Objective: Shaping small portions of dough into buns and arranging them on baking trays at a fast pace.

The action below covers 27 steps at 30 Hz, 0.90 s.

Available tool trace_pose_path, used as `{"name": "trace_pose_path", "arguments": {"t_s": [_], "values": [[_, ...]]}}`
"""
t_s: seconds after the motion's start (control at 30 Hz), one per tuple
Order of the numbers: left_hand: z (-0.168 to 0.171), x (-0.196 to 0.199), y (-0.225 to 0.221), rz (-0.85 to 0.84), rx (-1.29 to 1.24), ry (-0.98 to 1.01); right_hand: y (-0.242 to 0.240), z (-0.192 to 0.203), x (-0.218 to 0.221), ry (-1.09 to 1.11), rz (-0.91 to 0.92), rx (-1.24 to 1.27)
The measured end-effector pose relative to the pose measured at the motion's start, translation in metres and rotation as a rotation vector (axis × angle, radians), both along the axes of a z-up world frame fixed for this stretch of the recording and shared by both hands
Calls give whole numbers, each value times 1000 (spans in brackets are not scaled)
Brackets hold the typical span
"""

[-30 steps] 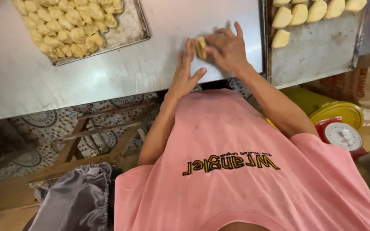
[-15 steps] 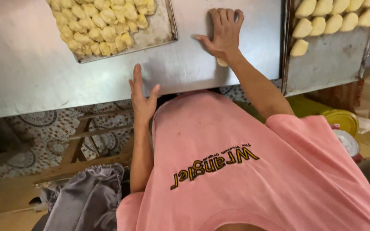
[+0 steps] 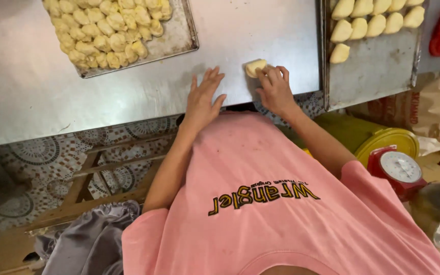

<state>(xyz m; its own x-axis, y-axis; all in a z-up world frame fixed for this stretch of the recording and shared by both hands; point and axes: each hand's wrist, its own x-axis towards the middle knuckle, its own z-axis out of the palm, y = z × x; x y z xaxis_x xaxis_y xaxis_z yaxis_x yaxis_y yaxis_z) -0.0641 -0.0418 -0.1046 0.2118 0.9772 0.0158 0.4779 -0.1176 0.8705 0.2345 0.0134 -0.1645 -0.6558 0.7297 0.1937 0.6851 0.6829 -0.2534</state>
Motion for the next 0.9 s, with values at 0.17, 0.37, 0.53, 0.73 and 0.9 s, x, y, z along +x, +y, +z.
{"name": "trace_pose_path", "arguments": {"t_s": [0.17,0.37,0.53,0.73,0.9], "values": [[22,84,32,-361,-99,468,-28,45,-1,-9,-87,-25],[9,118,35,-450,-138,790,-11,54,27,256,-335,-201],[39,96,43,-36,-167,583,39,58,-2,189,-266,-663],[41,62,38,207,-205,373,34,46,6,194,-367,-907],[40,83,17,210,-284,255,38,97,159,875,-563,-993]]}}
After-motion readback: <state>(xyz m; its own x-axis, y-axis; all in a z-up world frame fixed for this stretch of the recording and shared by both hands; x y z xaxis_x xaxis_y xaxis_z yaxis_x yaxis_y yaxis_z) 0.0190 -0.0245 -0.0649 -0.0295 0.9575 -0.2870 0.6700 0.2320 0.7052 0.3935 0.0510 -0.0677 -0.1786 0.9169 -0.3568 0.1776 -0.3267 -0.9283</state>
